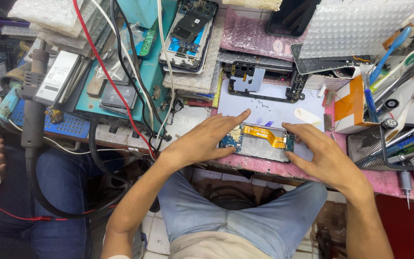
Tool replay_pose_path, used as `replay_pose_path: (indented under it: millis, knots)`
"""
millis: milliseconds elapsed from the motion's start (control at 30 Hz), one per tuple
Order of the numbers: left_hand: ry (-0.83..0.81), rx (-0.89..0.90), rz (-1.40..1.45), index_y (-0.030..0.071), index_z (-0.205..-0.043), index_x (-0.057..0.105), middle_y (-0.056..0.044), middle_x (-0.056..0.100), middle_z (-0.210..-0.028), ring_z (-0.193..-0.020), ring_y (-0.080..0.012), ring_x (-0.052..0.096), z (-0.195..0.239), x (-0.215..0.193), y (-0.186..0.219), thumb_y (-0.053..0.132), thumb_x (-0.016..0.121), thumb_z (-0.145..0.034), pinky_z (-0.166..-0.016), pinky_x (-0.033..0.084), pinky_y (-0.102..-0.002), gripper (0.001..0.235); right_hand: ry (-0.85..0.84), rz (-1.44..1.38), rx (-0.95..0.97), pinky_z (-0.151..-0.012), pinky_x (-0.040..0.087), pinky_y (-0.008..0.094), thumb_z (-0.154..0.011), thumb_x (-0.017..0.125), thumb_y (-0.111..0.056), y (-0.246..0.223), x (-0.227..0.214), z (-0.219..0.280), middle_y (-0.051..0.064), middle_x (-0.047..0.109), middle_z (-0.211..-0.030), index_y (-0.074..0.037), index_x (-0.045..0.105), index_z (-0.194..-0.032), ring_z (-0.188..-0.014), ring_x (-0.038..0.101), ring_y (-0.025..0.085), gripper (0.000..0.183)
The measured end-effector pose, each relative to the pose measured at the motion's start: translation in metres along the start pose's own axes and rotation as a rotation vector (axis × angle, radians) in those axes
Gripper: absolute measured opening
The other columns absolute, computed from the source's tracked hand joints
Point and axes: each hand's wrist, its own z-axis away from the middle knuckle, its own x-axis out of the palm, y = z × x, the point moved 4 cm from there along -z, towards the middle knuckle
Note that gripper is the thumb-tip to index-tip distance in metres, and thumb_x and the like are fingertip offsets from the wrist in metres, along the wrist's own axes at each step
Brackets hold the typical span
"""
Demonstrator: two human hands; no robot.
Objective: The person disassembles a smartphone, removes the battery, and uses a green air blower to clean the interior. They then place the motherboard into the phone frame and secure it with a screwdriver. The person handles the phone, battery, motherboard, and various tools throughout the process.
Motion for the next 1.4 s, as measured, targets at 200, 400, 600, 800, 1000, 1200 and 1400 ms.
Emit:
replay_pose_path:
  millis: [200,400,600,800,1000,1200,1400]
  knots:
    - [0.142,0.125,-0.083,0.011,-0.160,0.032,-0.023,0.060,-0.140,-0.132,-0.0408,0.054,0.007,-0.001,0.004,0.019,0.079,-0.087,-0.114,0.040,-0.048,0.087,0.165,-0.015,-0.072,-0.100,0.049,0.041,-0.077,0.078,-0.013,0.006,0.013,0.007,0.018,0.067,-0.127,-0.003,0.061,-0.136,-0.118,0.063,0.033,0.062]
    - [0.117,0.063,0.077,0.010,-0.162,0.030,-0.012,0.068,-0.132,-0.127,-0.0326,0.059,0.013,0.009,0.002,0.019,0.079,-0.087,-0.111,0.047,-0.044,0.090,0.248,-0.022,-0.066,-0.101,0.049,0.041,-0.078,0.079,-0.011,0.012,0.021,0.016,0.018,0.068,-0.125,0.000,0.061,-0.134,-0.117,0.065,0.033,0.061]
    - [0.159,0.004,0.028,0.007,-0.160,0.032,-0.009,0.073,-0.120,-0.118,-0.0312,0.063,0.010,0.015,-0.003,0.023,0.083,-0.084,-0.103,0.049,-0.044,0.093,0.269,0.011,-0.074,-0.102,0.049,0.041,-0.078,0.079,-0.010,0.009,0.021,0.016,0.018,0.068,-0.125,0.000,0.061,-0.134,-0.117,0.064,0.033,0.059]
    - [0.281,0.130,-0.009,0.006,-0.148,0.050,-0.010,0.071,-0.121,-0.117,-0.0293,0.067,0.011,0.019,-0.001,0.024,0.083,-0.088,-0.103,0.050,-0.042,0.071,0.292,-0.019,-0.089,-0.104,0.049,0.041,-0.078,0.078,-0.010,0.005,0.020,0.018,0.018,0.067,-0.125,0.001,0.063,-0.132,-0.118,0.064,0.033,0.057]
    - [0.328,0.141,-0.056,0.004,-0.142,0.055,-0.014,0.069,-0.124,-0.117,-0.0327,0.065,0.016,0.026,-0.002,0.023,0.083,-0.087,-0.103,0.050,-0.043,0.065,0.308,0.010,-0.086,-0.105,0.049,0.040,-0.078,0.077,-0.009,0.007,0.021,0.018,0.016,0.067,-0.128,-0.001,0.066,-0.121,-0.122,0.064,0.032,0.045]
    - [0.342,0.145,-0.057,0.002,-0.141,0.056,-0.015,0.068,-0.127,-0.117,-0.0332,0.065,0.015,0.024,0.000,0.022,0.084,-0.086,-0.102,0.051,-0.043,0.065,0.299,-0.069,0.057,-0.087,0.054,0.033,-0.078,0.079,-0.009,0.015,0.020,0.020,0.010,0.069,-0.130,-0.003,0.068,-0.100,-0.106,0.068,0.023,0.026]
    - [0.342,0.137,-0.063,0.003,-0.138,0.058,-0.015,0.068,-0.126,-0.118,-0.0334,0.065,0.015,0.024,0.001,0.023,0.083,-0.086,-0.102,0.051,-0.043,0.061,0.332,-0.066,0.005,-0.091,0.054,0.034,-0.078,0.080,-0.008,0.016,0.019,0.021,0.011,0.068,-0.128,-0.002,0.070,-0.099,-0.109,0.068,0.025,0.024]
